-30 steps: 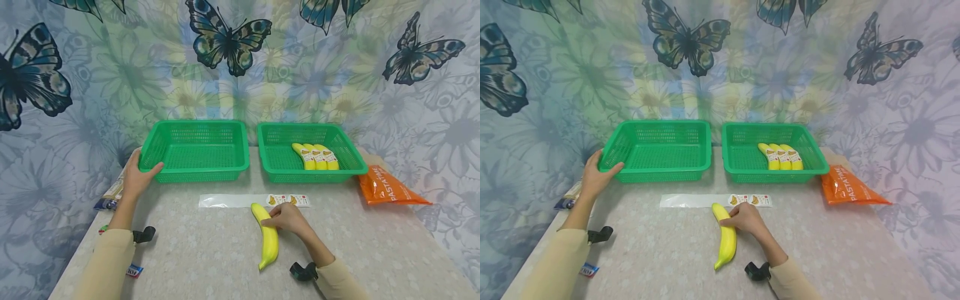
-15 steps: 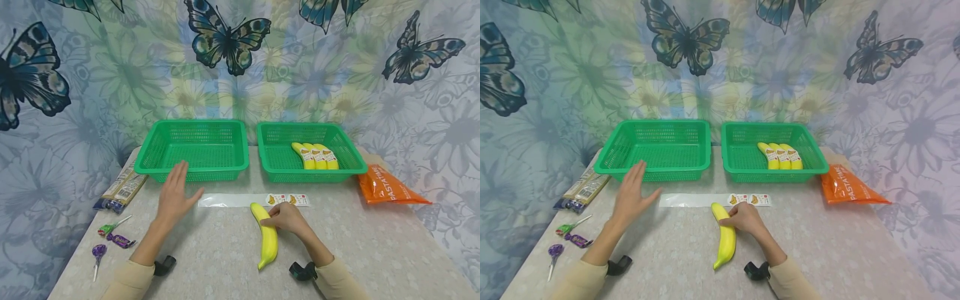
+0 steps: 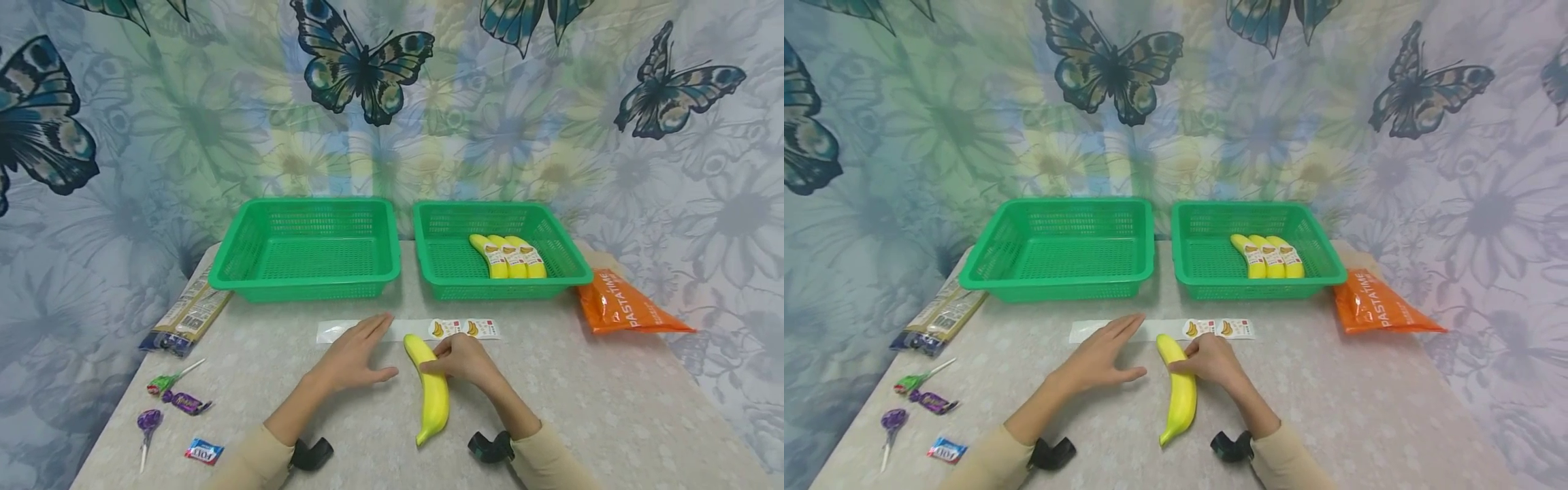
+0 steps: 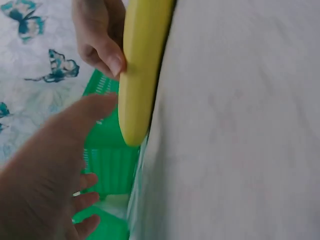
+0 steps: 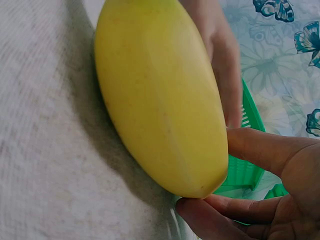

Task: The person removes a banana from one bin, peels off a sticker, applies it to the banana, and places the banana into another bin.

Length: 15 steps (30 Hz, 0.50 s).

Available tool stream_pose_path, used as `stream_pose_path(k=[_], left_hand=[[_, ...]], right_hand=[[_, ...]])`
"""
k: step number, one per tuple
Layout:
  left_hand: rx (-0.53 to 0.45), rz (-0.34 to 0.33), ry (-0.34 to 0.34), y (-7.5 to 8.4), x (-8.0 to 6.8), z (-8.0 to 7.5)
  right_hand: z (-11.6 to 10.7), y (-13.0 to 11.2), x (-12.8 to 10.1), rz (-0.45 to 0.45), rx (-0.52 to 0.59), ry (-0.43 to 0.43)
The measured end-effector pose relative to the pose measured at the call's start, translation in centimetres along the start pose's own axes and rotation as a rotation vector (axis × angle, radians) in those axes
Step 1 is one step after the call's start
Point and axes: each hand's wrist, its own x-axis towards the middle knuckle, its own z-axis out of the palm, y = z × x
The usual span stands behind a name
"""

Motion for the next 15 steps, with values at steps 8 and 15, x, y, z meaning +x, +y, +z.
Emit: stream_pose_path(k=[8,15], left_hand=[[0.071,0.03,-0.077,-0.1,0.0,1.6],[0.074,0.041,-0.112,-0.4,0.2,2.0]], right_hand=[[0.2,0.1,-0.2,-0.023,-0.008,0.005],[0.0,0.1,0.0,-0.016,-0.019,0.011]])
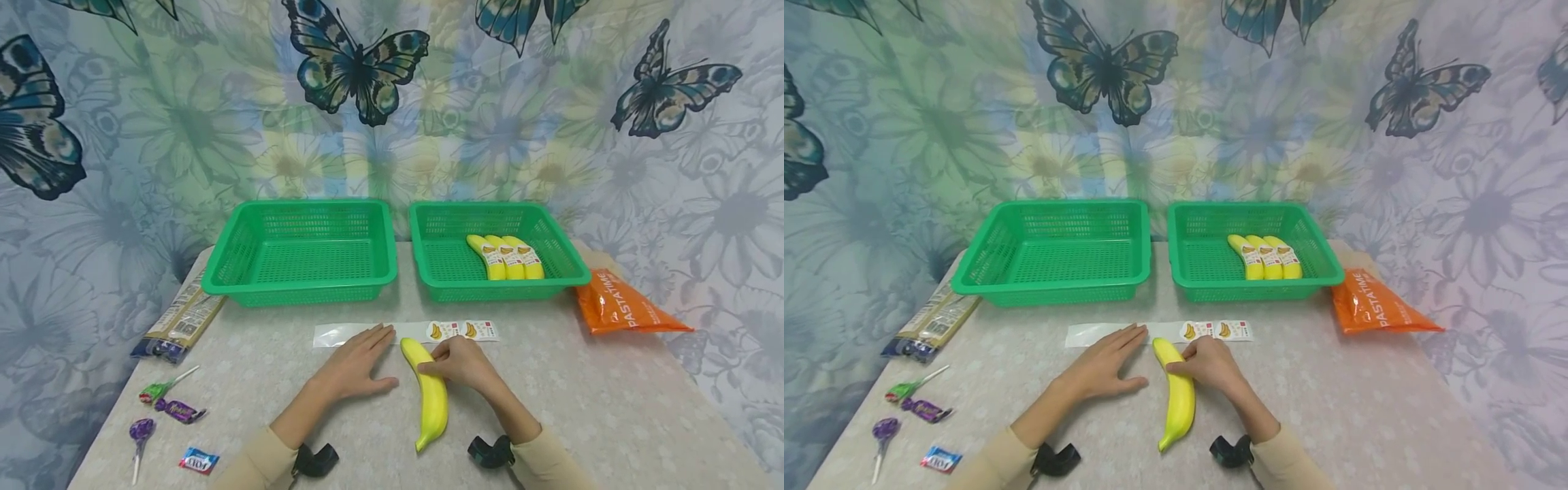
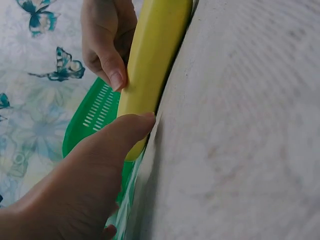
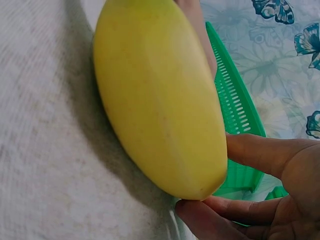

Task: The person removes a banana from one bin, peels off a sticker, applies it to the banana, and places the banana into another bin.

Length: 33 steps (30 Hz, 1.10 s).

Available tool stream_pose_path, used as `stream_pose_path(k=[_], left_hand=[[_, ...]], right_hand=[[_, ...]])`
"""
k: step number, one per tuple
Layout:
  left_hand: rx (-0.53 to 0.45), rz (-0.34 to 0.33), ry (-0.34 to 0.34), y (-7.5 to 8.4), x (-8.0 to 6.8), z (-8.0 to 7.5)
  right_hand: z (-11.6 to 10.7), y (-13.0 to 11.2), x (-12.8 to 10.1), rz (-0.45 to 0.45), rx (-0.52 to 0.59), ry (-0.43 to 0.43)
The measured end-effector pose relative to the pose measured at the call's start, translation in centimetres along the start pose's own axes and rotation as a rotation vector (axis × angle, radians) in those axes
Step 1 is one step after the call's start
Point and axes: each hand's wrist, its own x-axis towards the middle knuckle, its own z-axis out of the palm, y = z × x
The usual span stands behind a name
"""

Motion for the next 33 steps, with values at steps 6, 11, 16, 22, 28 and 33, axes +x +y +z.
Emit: stream_pose_path(k=[6,11,16,22,28,33], left_hand=[[-0.018,-0.021,-0.065,-0.2,-0.4,0.2],[-0.033,-0.032,-0.091,-0.3,-0.4,0.0],[-0.048,-0.053,-0.115,-0.3,-0.3,-0.3],[-0.084,-0.069,-0.119,-0.2,-0.4,-0.4],[-0.059,-0.076,-0.121,-0.2,-0.3,0.0],[-0.035,-0.069,-0.127,-0.3,-0.1,0.0]], right_hand=[[0.1,-0.2,-0.1,0.001,-0.007,-0.01],[0.1,-0.5,0.0,-0.001,0.002,-0.013],[0.0,-0.6,0.3,-0.004,-0.004,-0.017],[0.1,-0.6,0.4,-0.014,-0.02,-0.017],[-0.2,-0.3,0.3,-0.008,0.001,-0.029],[-1.4,0.2,1.1,-0.029,0.039,0.015]])
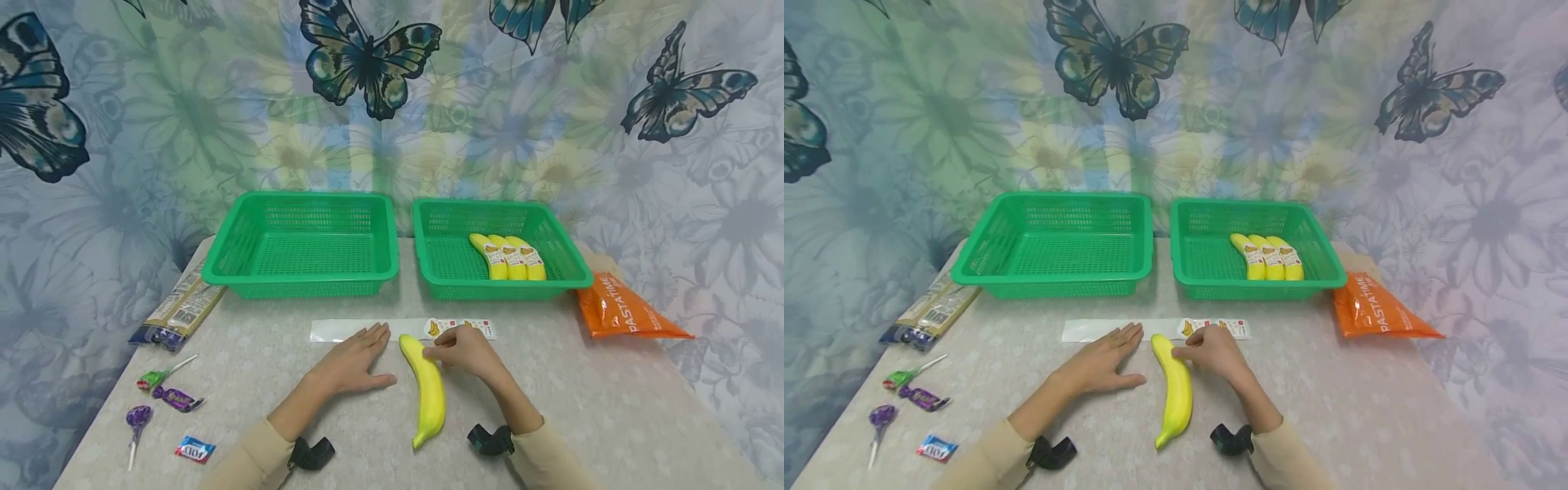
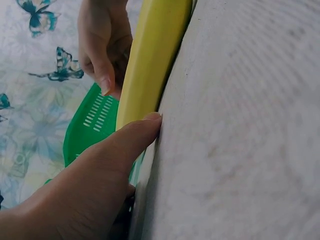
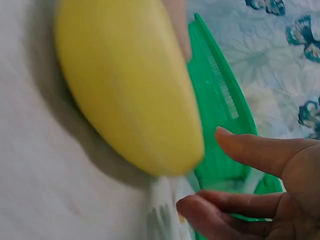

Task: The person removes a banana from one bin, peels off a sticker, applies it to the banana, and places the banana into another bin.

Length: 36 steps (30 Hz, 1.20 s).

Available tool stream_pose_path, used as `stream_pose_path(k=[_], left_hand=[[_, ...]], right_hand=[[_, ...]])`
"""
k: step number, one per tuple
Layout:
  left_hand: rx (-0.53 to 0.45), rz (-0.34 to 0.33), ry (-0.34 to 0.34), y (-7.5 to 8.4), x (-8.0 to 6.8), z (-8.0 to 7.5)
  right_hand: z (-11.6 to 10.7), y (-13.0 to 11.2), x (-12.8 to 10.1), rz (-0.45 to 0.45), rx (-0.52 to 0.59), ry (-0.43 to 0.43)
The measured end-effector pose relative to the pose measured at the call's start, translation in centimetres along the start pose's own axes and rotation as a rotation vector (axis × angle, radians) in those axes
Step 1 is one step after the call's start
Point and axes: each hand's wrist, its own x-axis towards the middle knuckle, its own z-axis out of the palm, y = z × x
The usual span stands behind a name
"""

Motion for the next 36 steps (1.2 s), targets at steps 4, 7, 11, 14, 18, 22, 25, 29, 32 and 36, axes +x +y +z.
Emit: stream_pose_path(k=[4,7,11,14,18,22,25,29,32,36], left_hand=[[-0.01,0.005,-0.007,0.0,-0.2,-0.3],[-0.014,0.01,-0.003,-0.1,-0.3,-0.2],[-0.003,0.017,0.002,-0.3,-0.2,0.1],[-0.001,0.017,0.008,-0.3,-0.2,0.4],[0.004,0.013,0.006,-0.2,-0.2,0.5],[0.023,0.005,0.003,-0.3,0.0,0.4],[0.022,-0.004,-0.003,-0.3,0.1,0.3],[0.009,-0.013,-0.02,-0.2,0.0,0.1],[0.003,-0.017,-0.026,-0.2,0.0,0.1],[-0.004,-0.016,-0.024,-0.1,0.0,0.2]], right_hand=[[-1.2,0.3,1.7,-0.08,-0.041,0.047],[-1.7,0.5,3.2,-0.182,-0.122,0.063],[-1.8,0.7,4.9,-0.295,-0.253,0.057],[-1.6,0.8,5.9,-0.341,-0.355,0.012],[-1.2,0.7,6.8,-0.4,-0.442,-0.037],[-1.1,0.5,7.0,-0.432,-0.451,-0.042],[-1.1,0.4,6.8,-0.434,-0.438,-0.028],[-1.0,0.6,6.5,-0.432,-0.414,0.039],[-0.7,1.0,6.5,-0.411,-0.397,0.094],[-0.6,1.3,6.5,-0.378,-0.366,0.131]])
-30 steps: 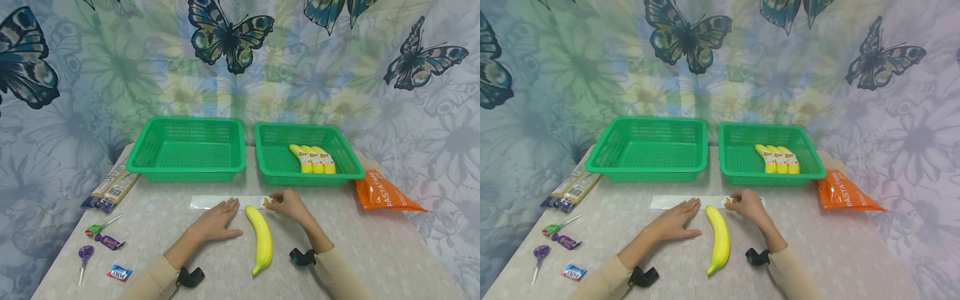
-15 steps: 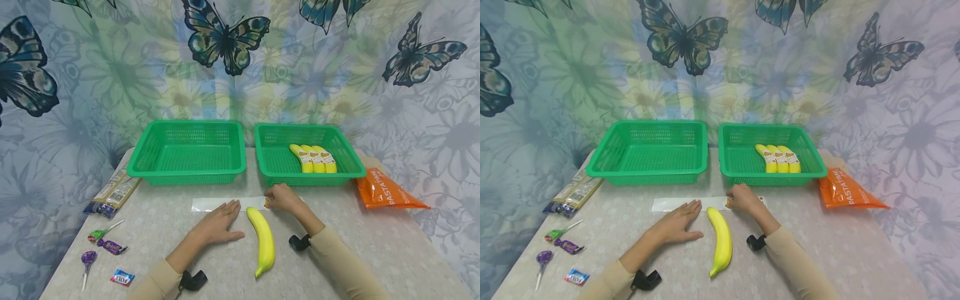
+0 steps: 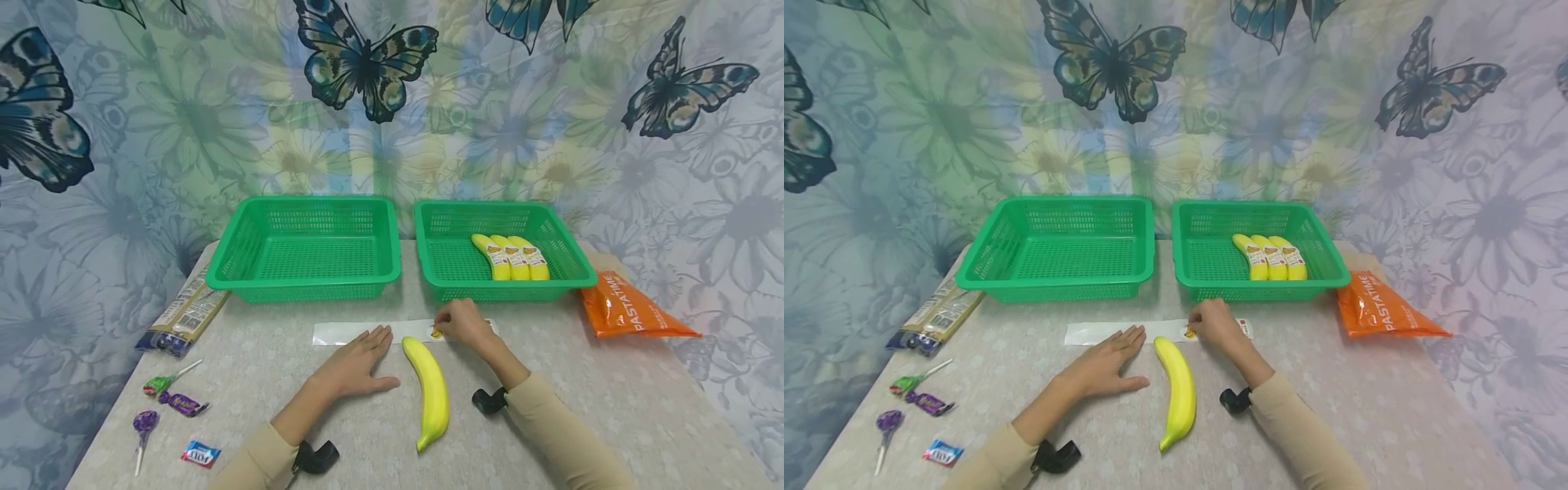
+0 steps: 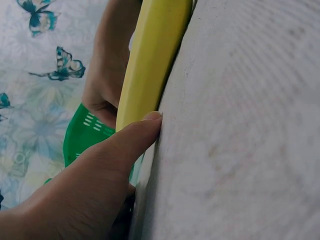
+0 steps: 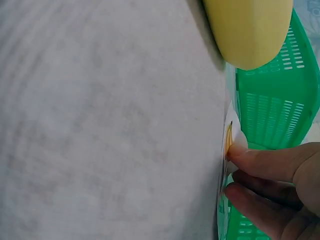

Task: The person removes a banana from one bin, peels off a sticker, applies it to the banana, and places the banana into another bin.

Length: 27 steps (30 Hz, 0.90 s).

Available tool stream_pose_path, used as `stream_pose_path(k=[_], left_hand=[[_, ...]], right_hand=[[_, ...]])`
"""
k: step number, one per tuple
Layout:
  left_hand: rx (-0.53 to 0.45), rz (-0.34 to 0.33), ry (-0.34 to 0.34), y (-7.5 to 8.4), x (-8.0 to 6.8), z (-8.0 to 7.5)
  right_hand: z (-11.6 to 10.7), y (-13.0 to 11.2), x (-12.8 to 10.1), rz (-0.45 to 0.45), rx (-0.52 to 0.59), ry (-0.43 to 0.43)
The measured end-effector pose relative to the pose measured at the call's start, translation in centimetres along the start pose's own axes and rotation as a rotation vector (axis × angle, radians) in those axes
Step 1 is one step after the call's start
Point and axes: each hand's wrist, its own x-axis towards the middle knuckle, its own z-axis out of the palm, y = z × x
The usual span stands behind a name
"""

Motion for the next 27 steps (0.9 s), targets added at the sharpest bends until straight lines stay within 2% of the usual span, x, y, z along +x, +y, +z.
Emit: stream_pose_path(k=[7,16,23,27], left_hand=[[0.006,-0.005,-0.004,0.3,0.1,-0.1],[-0.003,-0.026,0.001,0.6,0.2,-0.5],[0.001,-0.048,0.019,0.5,0.0,-0.4],[-0.012,-0.054,0.025,0.5,-0.1,-0.4]], right_hand=[[-0.8,0.4,-0.7,0.038,0.076,0.064],[-1.9,0.9,-1.7,0.032,0.093,0.14],[-2.8,1.1,-2.8,0.046,0.149,0.159],[-3.5,1.4,-3.5,0.017,0.136,0.233]])
